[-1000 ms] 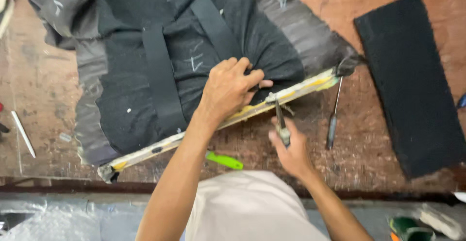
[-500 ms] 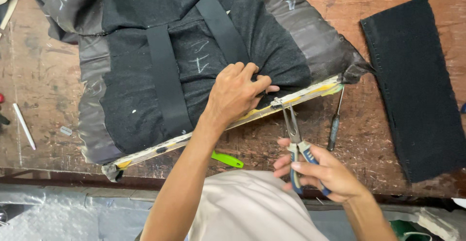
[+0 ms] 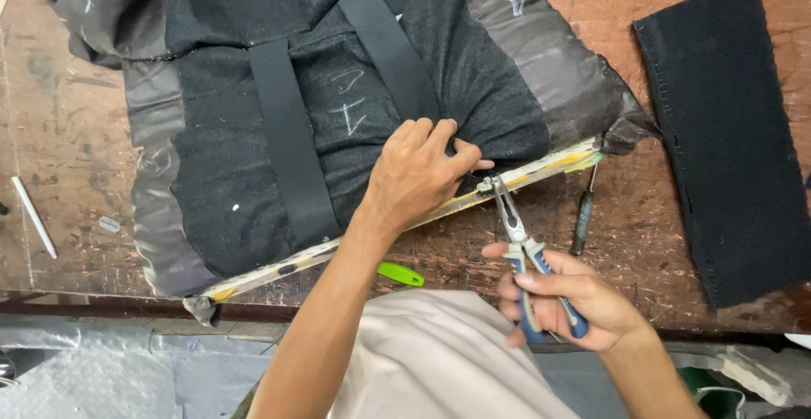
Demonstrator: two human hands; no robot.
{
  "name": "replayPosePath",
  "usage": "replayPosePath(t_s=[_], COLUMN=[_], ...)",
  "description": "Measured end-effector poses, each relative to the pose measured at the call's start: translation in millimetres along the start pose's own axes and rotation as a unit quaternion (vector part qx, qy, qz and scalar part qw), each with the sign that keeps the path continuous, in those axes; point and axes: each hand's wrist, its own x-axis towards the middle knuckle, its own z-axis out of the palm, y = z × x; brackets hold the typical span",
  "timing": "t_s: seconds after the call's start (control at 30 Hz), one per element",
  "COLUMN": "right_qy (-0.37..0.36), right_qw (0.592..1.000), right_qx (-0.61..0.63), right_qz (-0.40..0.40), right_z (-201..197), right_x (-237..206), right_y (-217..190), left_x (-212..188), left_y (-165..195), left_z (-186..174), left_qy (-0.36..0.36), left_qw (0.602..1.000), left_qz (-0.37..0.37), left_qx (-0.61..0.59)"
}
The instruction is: The person uses a screwdriver and pliers to remove staples from the edge of a black upholstered seat cushion. They then mark the fabric with a white marker and continue removing staples along the perimeter.
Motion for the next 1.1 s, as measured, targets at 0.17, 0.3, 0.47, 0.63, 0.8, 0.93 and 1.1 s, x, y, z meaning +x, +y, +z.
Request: replayPosePath(t_s=[0.17,0.3,0.47,0.63,0.8,0.93,1.1], right_qy=[0.098,0.109,0.302,0.325,0.318,0.29,0.277], right_qw=[0.995,0.966,0.811,0.656,0.605,0.633,0.641], right_qx=[0.017,-0.156,-0.444,-0.57,-0.572,-0.567,-0.542], right_qz=[-0.019,-0.177,-0.232,-0.373,-0.453,-0.44,-0.468], right_z=[1,-6,-31,-48,-43,-31,-15], right_x=[15,49,72,97,113,97,104], right_y=[30,61,72,57,45,38,24], left_x=[-2,-5,-8,-8,-1,12,29], left_y=[0,1,1,-7,-11,-15,-33], left_z=[-2,-2,-4,-10,-24,-39,-46], left_qy=[0.004,-0.007,-0.015,-0.014,-0.007,-0.029,-0.044], left_qw=[1.0,1.0,1.0,1.0,1.0,0.999,0.995], left_qz=[0.005,0.005,0.004,0.015,-0.001,0.003,-0.02], left_qx=[0.008,0.0,-0.011,-0.009,-0.007,-0.024,-0.085])
